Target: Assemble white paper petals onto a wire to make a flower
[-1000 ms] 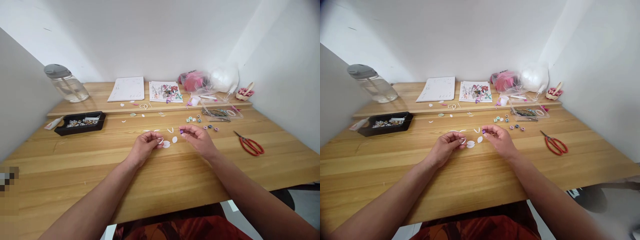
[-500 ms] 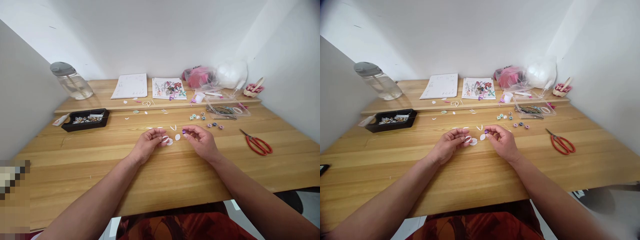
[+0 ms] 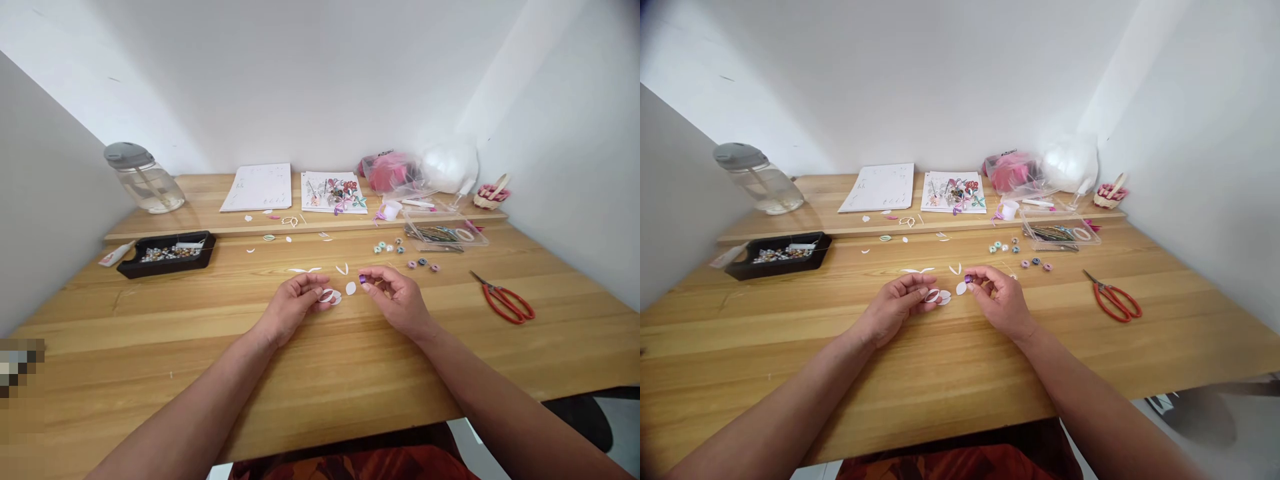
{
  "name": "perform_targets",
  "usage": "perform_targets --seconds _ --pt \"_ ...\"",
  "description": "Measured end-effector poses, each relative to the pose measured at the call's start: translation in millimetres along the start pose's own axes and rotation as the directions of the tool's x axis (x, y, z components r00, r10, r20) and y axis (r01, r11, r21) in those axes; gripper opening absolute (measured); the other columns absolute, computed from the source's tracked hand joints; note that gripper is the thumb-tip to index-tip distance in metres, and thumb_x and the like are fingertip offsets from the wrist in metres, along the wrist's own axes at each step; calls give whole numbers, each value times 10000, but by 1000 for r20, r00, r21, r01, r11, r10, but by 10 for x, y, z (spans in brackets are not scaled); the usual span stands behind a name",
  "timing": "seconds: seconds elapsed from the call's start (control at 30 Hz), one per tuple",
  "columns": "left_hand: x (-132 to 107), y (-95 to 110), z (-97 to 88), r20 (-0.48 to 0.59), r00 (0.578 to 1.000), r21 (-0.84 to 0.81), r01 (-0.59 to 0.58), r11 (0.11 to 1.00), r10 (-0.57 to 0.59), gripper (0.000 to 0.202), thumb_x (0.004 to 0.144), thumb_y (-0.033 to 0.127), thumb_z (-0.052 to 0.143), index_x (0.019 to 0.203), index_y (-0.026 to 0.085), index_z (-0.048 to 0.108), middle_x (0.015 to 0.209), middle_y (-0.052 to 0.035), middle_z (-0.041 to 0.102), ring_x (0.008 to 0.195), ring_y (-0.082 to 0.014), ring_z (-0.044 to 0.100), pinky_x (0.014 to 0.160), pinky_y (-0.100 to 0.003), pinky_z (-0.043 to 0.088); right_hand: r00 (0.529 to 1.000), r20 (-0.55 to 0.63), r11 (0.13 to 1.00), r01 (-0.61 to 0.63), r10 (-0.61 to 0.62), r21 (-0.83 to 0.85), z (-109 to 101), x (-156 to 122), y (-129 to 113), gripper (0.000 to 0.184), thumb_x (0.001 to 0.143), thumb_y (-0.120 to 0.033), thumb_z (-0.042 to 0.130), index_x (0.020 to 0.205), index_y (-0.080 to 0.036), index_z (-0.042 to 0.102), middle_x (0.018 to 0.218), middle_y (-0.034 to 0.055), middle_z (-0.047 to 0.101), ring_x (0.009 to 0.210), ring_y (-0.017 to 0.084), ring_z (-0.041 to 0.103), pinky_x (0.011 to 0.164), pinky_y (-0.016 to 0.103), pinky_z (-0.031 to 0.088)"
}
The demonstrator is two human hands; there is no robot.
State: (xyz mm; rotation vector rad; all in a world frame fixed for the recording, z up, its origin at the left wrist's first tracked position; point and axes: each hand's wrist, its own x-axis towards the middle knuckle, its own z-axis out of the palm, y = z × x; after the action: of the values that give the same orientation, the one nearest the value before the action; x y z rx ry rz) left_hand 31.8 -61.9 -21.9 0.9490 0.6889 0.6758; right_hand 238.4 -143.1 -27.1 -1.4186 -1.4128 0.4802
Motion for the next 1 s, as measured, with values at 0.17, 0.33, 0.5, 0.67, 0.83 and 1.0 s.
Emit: perform_targets --seconds 0.17,0.33,0.5,0.67,0.83,1.0 --pt "8 -3 -8 -20 1000 3 0 1000 0 334 716 217 775 1010 119 651 923 -103 716 839 -171 697 803 -283 559 1000 -10 999 1 -2 -46 -10 1 -29 209 860 -273 621 1059 -231 669 976 59 708 868 203 657 748 328 528" --pt "47 -23 -45 -58 998 -20 -24 1000 23 278 774 157 699 1046 122 648 940 -103 717 890 -168 694 836 -284 561 999 -25 999 -22 21 -36 -9 -8 -13 208 847 -291 643 1042 -226 678 944 56 711 822 194 650 704 315 516" --pt "60 2 -46 -79 997 -51 -24 998 20 283 792 130 662 1073 118 635 956 -121 721 913 -175 690 824 -282 570 999 -29 999 -33 33 -19 -9 -11 8 221 843 -314 654 1040 -217 680 940 59 706 826 192 640 715 315 509" --pt "56 19 -25 -98 995 -52 -17 999 12 271 803 112 639 1073 107 627 948 -127 722 863 -165 699 800 -269 578 999 -20 999 -30 29 -38 -7 -9 3 219 846 -318 644 1035 -213 678 940 63 700 830 194 634 711 318 507" --pt "77 -3 -52 -97 995 -48 -20 999 16 281 800 120 653 1080 115 627 957 -128 723 884 -166 697 803 -266 580 999 -18 997 -44 43 -63 -11 -4 -16 213 844 -303 631 1033 -217 679 900 52 691 771 181 616 644 296 488" --pt "78 -23 -78 -82 996 -38 -21 999 18 324 782 154 692 1099 127 634 965 -131 721 934 -181 689 803 -265 580 999 -15 994 -40 39 -99 -5 -4 -27 200 836 -272 619 1019 -233 688 898 43 693 741 174 608 582 275 460"
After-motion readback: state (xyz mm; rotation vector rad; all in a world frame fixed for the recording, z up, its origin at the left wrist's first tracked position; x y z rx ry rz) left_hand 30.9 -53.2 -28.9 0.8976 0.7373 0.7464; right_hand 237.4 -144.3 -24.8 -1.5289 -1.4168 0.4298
